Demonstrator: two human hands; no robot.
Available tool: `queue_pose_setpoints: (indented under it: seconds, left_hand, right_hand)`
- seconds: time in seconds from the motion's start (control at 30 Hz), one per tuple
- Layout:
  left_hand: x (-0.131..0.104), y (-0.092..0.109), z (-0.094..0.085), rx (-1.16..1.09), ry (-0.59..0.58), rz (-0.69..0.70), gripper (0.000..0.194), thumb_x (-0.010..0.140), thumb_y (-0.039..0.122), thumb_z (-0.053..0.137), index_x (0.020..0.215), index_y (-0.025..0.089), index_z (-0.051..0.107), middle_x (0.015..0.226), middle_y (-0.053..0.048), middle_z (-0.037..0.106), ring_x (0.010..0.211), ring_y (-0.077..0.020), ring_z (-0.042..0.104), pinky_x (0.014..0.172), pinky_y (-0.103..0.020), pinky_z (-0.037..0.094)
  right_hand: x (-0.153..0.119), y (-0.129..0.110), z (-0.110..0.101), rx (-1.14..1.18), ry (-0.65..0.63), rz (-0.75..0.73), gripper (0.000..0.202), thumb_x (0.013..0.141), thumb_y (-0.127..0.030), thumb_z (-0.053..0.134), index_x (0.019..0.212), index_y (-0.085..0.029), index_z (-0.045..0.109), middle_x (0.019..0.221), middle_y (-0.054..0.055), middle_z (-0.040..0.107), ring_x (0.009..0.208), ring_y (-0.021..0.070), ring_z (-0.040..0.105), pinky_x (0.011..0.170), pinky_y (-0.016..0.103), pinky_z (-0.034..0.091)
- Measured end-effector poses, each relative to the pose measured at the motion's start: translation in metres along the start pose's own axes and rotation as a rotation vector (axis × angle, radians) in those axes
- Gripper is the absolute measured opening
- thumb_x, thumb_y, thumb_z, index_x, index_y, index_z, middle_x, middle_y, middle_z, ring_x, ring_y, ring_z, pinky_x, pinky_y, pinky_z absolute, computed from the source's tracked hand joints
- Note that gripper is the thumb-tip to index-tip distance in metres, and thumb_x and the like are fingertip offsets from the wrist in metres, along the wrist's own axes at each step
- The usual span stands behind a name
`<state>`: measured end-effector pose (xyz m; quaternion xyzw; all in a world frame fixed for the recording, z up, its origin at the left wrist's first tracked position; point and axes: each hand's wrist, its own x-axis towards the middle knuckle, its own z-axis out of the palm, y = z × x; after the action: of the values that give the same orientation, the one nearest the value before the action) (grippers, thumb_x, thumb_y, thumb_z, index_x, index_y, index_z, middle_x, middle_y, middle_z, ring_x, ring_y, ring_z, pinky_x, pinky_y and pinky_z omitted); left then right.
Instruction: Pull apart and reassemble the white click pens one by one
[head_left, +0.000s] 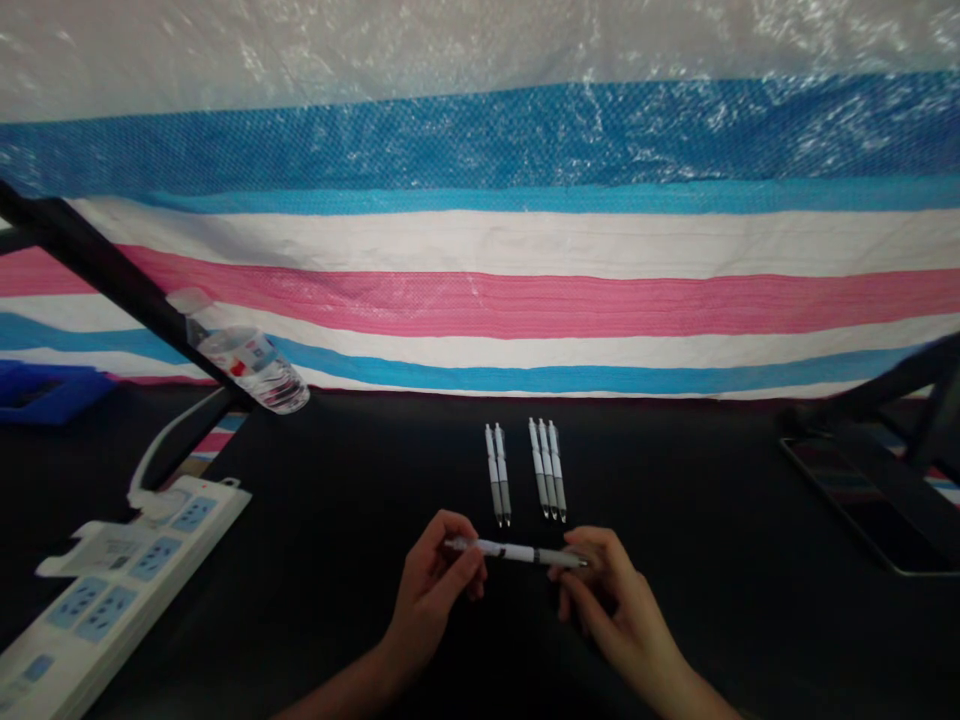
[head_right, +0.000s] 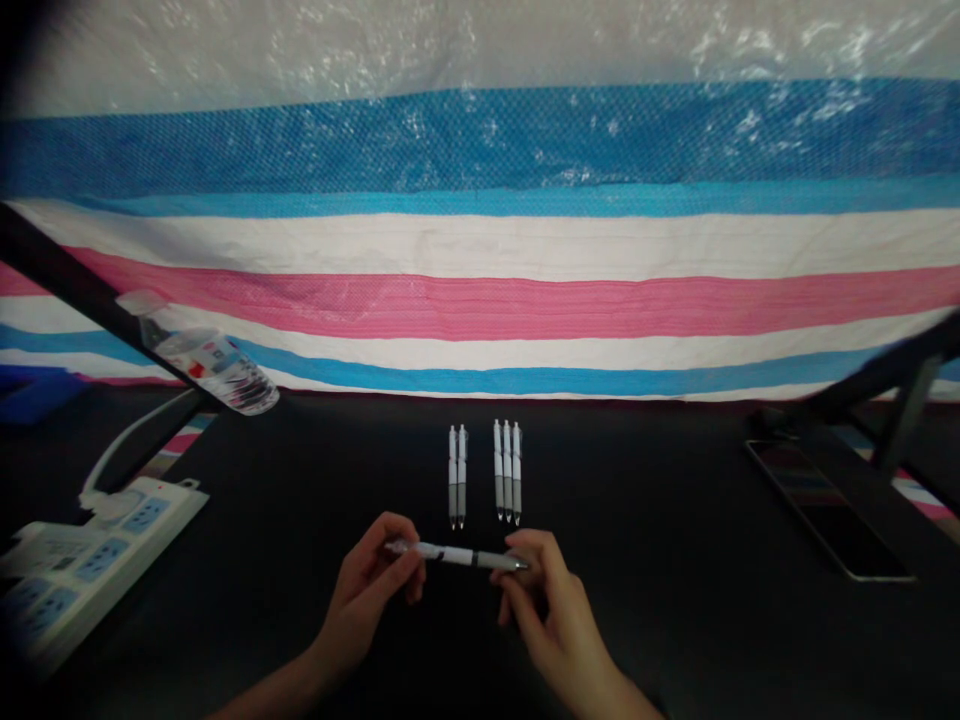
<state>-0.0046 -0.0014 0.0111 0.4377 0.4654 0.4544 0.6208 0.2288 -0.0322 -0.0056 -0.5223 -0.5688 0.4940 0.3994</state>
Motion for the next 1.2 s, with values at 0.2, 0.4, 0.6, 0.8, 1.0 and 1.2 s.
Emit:
queue_pose_setpoints:
  seconds: [0.2,0.4,0.6,0.8,1.0,1.2]
  left_hand:
    - [-0.0004,-0.0018,-0.0008,0.004,0.0,0.001,0.035,0.086,0.05,0.075,0.087,0.018,0.062,0.063,0.002,0.064,0.055,-0.0127,0.058,0.053,-0.023,0.046]
    - [-0.0006,-0.0015,0.0009,-0.02,0.005,-0.007,0.035,0.085,0.05,0.077,0.087,0.018,0.061,0.063,0.002,0.064,0.054,-0.0126,0.058,0.053,-0.023,0.047]
    - [-0.0004,-0.0023,-0.0001,-0.021,-0.018,-0.007,0.034,0.085,0.049,0.076,0.087,0.018,0.062,0.064,0.002,0.064,0.055,-0.0134,0.059,0.053,-0.024,0.047]
    - [0.0004,-0.0013,0.0004,-0.015,-0.004,-0.004,0.036,0.085,0.051,0.076,0.087,0.018,0.062,0.064,0.002,0.064,0.054,-0.013,0.058,0.053,-0.023,0.047]
    - [0.0026,0.0003,-0.0011,0.037,-0.012,0.015,0.038,0.085,0.053,0.075,0.088,0.018,0.062,0.061,0.002,0.063,0.052,-0.0125,0.057,0.051,-0.023,0.046]
    - [0.0046,-0.0062,0.0012,-0.018,-0.002,0.003,0.035,0.086,0.05,0.077,0.095,0.019,0.063,0.064,0.003,0.062,0.054,-0.0121,0.056,0.053,-0.023,0.046]
  right_hand:
    - [0.0008,-0.0003,-0.0051,-0.091,-0.091,-0.011,0.052,0.106,-0.057,0.041,0.077,-0.02,0.063,0.063,0.003,0.067,0.054,0.0154,0.065,0.051,0.024,0.046]
    - [0.0008,0.0019,-0.0002,0.014,-0.011,0.004,0.044,0.098,-0.063,0.054,0.115,-0.022,0.055,0.08,0.003,0.074,0.057,0.0165,0.069,0.051,0.024,0.05]
    - [0.0007,-0.0019,-0.0046,-0.083,-0.099,-0.001,0.056,0.106,-0.059,0.039,0.074,-0.019,0.061,0.061,0.002,0.064,0.051,0.0145,0.063,0.05,0.024,0.045]
    - [0.0012,-0.0063,-0.0033,-0.105,-0.076,0.007,0.044,0.101,-0.062,0.048,0.108,-0.021,0.063,0.075,0.002,0.069,0.06,0.0167,0.066,0.056,0.025,0.049]
    - [0.0015,-0.0056,-0.0063,-0.261,-0.119,-0.082,0.047,0.106,-0.055,0.042,0.08,-0.021,0.062,0.062,-0.002,0.058,0.053,0.0138,0.056,0.053,0.024,0.04]
    - [0.0016,-0.0007,-0.0041,-0.3,-0.105,-0.084,0.05,0.106,-0.056,0.041,0.077,-0.02,0.062,0.062,-0.002,0.054,0.054,0.0142,0.054,0.053,0.024,0.038]
